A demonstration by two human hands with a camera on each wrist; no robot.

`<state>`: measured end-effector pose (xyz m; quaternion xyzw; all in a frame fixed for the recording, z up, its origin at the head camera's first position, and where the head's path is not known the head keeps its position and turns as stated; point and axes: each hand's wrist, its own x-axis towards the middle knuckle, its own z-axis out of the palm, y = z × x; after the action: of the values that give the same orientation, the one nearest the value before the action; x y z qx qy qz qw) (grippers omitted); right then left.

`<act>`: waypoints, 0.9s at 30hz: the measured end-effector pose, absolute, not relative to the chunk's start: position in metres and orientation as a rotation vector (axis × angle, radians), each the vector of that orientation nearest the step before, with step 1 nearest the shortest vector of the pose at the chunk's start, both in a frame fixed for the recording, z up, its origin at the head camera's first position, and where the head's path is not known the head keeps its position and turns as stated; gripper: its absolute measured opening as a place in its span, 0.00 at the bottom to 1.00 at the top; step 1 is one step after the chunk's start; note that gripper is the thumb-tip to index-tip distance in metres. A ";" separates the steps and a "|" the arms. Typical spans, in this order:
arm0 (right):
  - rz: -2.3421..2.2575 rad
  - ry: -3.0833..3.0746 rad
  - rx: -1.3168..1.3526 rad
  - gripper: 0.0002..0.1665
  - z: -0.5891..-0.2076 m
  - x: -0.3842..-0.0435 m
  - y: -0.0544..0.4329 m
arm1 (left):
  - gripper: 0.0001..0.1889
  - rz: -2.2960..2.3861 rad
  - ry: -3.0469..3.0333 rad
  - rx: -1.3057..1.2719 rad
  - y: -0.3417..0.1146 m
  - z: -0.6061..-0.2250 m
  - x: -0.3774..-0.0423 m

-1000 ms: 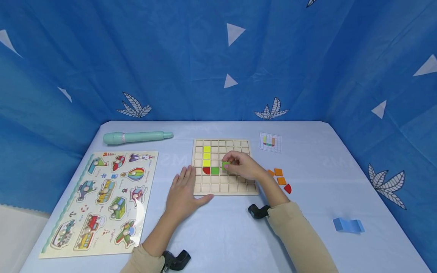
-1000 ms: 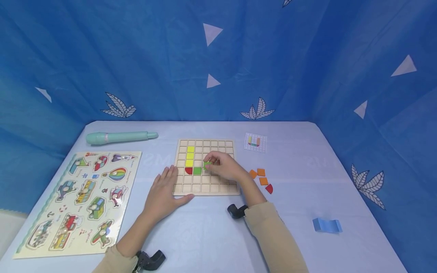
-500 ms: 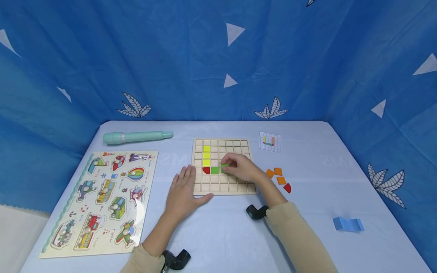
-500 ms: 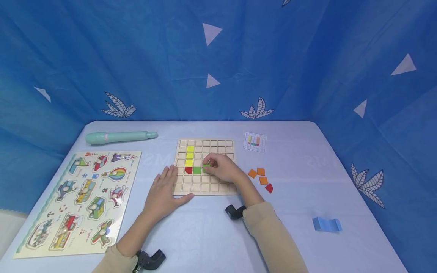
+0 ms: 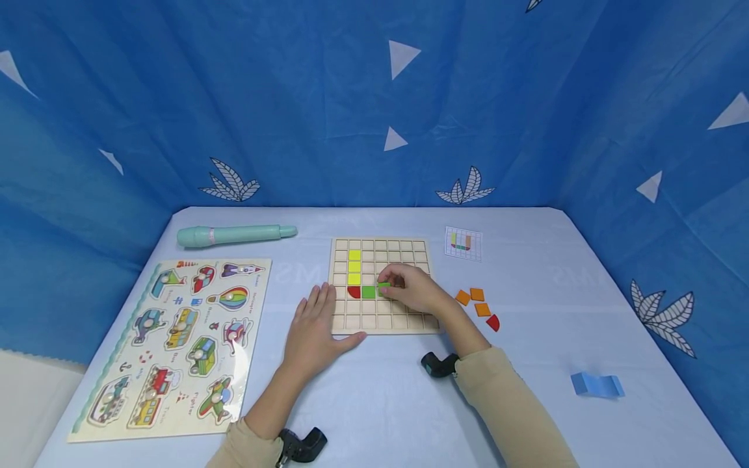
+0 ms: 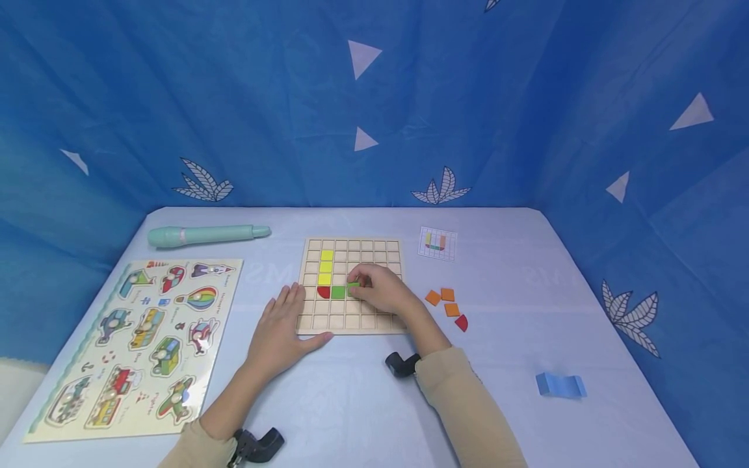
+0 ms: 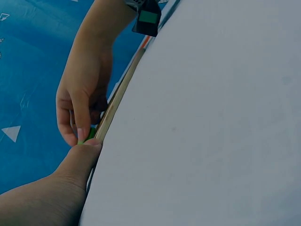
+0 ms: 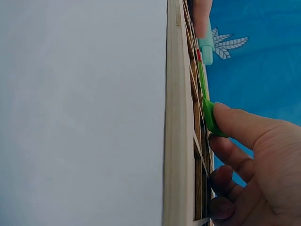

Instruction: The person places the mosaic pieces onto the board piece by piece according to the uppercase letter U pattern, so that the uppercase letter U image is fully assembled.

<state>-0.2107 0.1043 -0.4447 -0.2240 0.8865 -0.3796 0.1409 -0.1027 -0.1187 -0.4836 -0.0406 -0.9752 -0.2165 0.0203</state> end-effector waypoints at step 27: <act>-1.005 2.591 -0.651 0.06 -0.445 -0.211 0.102 | 0.62 -0.672 -3.024 -0.127 -0.118 -0.481 -0.103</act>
<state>-0.2115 0.1020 -0.4450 -0.2257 0.8984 -0.3484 0.1434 -0.1028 -0.1177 -0.4808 -0.0411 -0.9751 -0.2168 0.0208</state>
